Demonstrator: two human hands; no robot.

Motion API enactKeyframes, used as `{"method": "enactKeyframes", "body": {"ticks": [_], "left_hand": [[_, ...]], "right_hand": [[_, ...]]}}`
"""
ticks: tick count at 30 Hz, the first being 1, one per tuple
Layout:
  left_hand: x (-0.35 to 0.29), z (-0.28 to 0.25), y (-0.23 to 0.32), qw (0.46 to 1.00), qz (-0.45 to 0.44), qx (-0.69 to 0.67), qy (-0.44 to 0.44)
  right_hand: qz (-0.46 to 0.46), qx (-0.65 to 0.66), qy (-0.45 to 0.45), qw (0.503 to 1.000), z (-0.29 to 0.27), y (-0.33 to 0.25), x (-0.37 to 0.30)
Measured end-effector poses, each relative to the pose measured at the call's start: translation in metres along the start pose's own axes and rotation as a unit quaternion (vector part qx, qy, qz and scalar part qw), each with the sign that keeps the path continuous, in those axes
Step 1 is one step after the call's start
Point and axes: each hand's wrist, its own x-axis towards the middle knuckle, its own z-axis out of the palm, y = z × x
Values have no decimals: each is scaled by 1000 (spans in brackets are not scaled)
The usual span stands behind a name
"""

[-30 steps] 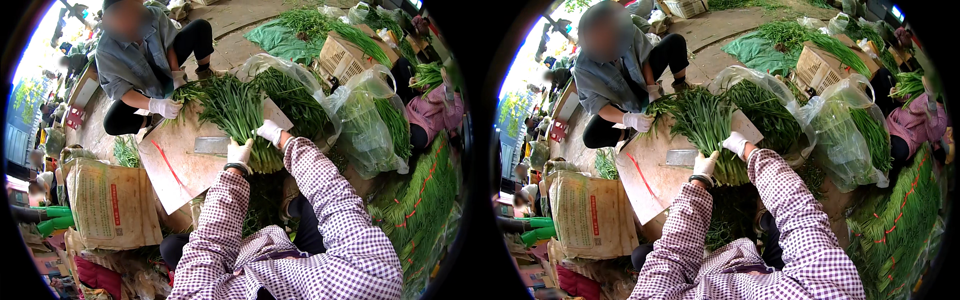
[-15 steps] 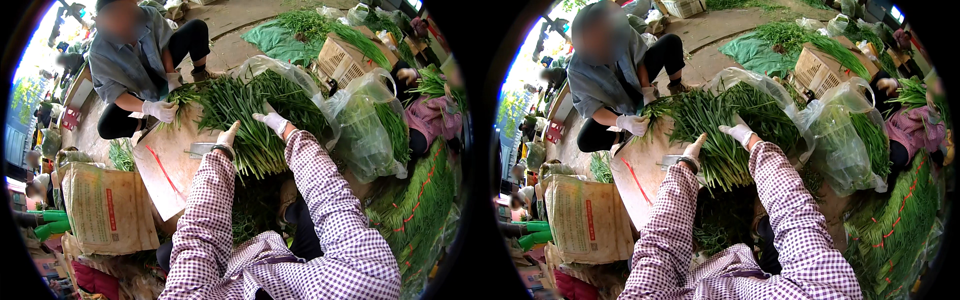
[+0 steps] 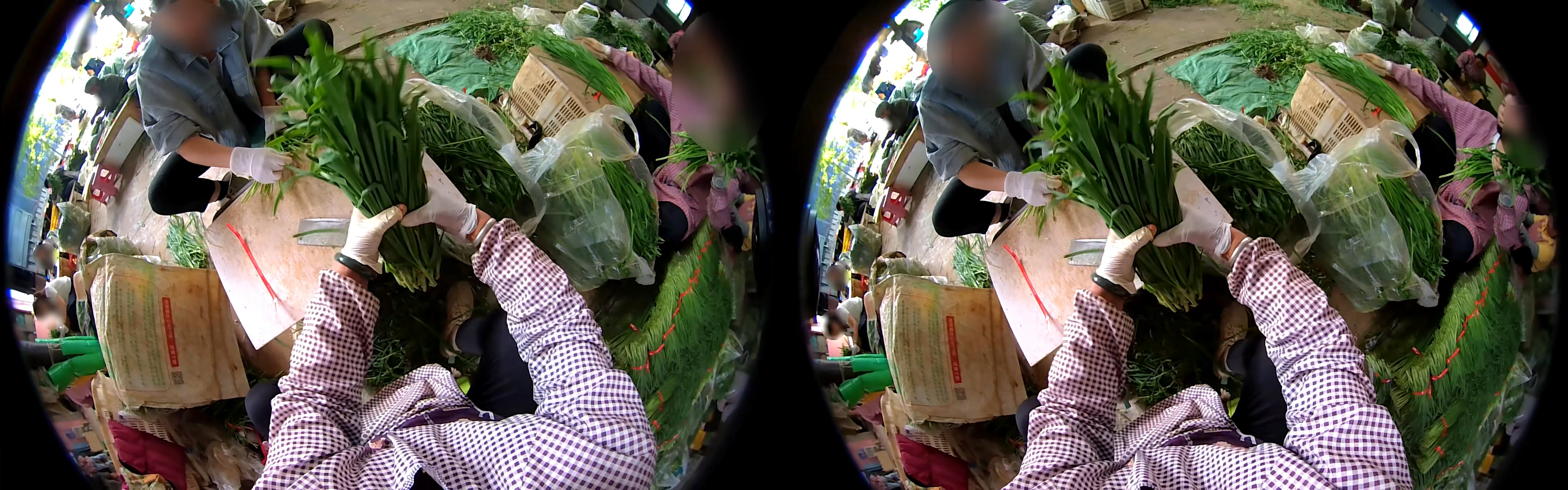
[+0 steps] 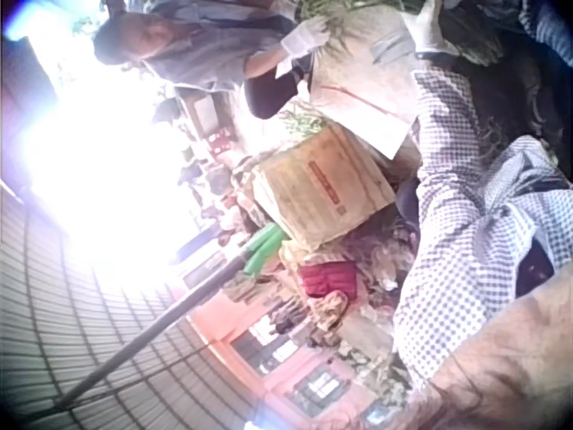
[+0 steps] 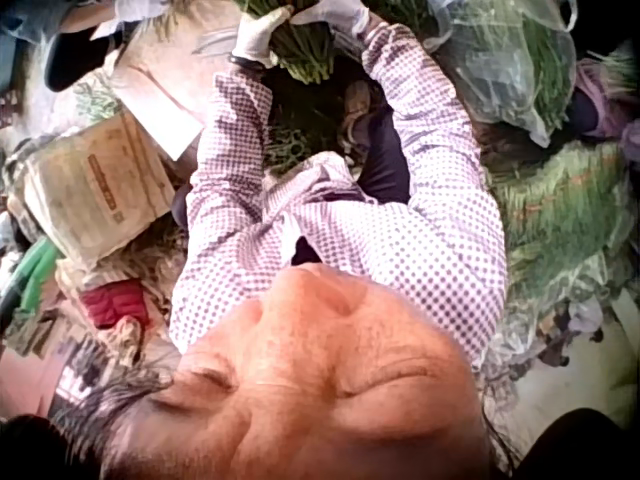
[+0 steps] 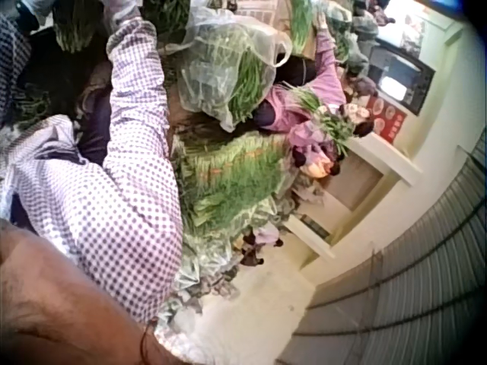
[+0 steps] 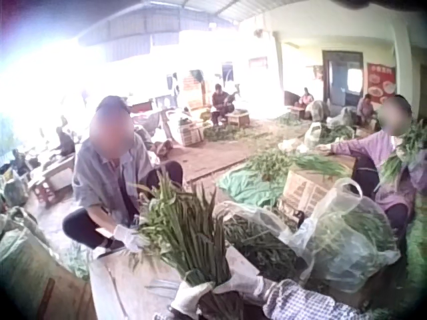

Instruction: The person sits on the ground and bundles green onions by hand. They gather loose stalks, align them, and secure them with red rubber bands. The person also uses a knife to trim the ends of the vegetables on a wooden board.

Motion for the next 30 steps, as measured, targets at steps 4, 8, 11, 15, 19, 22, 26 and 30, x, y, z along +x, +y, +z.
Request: {"method": "enactKeyframes", "body": {"ticks": [4,8,11,15,19,22,26,30], "left_hand": [[-2,37,48,997,65,45,-15],[4,46,86,989,98,78,-75],[32,4,69,956,80,275,-69],[63,-44,46,954,-11,261,-144],[61,-35,71,919,129,341,-148],[92,-18,61,947,90,301,-63],[90,-6,80,981,103,161,9],[76,-8,81,969,130,181,-110]], "right_hand": [[-91,4,54,994,0,-26,12],[-150,-92,60,983,3,-76,26],[-200,-186,52,961,-6,-55,36],[-43,61,13,997,-12,-35,36],[-35,-174,-35,984,-16,-55,59],[-37,39,29,998,-32,-35,78],[-8,64,15,998,-33,-34,93],[-102,-56,-32,993,-30,-40,75]]}}
